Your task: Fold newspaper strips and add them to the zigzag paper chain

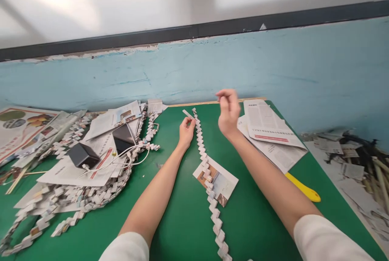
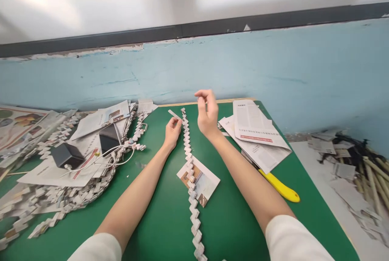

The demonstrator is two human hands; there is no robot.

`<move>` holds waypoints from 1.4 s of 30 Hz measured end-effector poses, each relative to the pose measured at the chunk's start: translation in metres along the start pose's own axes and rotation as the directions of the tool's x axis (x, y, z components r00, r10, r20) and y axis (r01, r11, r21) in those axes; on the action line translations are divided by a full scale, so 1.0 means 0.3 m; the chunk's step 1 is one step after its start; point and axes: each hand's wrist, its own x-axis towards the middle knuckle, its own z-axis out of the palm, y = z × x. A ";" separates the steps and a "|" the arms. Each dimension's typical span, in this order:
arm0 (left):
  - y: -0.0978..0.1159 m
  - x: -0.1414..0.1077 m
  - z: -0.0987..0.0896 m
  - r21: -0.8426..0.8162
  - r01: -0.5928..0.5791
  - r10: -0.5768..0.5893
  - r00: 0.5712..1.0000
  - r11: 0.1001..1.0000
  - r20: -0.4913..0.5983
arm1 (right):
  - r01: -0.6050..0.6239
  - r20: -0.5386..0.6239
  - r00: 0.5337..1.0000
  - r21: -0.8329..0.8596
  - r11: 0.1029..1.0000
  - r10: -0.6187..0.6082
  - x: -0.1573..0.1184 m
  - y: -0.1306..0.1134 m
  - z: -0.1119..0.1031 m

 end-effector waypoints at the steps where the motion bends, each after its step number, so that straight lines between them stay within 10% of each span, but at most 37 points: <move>1: 0.005 -0.002 0.000 -0.012 0.005 -0.005 1.000 1.000 0.015 | 0.005 -0.023 1.000 0.006 1.000 -0.004 -0.008 0.011 0.012; 8: 0.002 -0.010 -0.023 0.017 0.071 -0.073 0.975 0.997 0.211 | -0.262 0.090 0.965 0.229 0.937 0.248 -0.131 0.154 0.105; 18: 0.018 -0.012 -0.027 0.114 0.143 -0.175 0.913 0.983 0.368 | -0.196 0.279 0.951 0.198 0.960 0.137 -0.146 0.161 0.118; 42: 0.027 -0.008 -0.026 0.092 0.173 -0.194 0.926 0.981 0.325 | -0.283 0.343 0.919 0.228 0.932 0.195 -0.135 0.163 0.092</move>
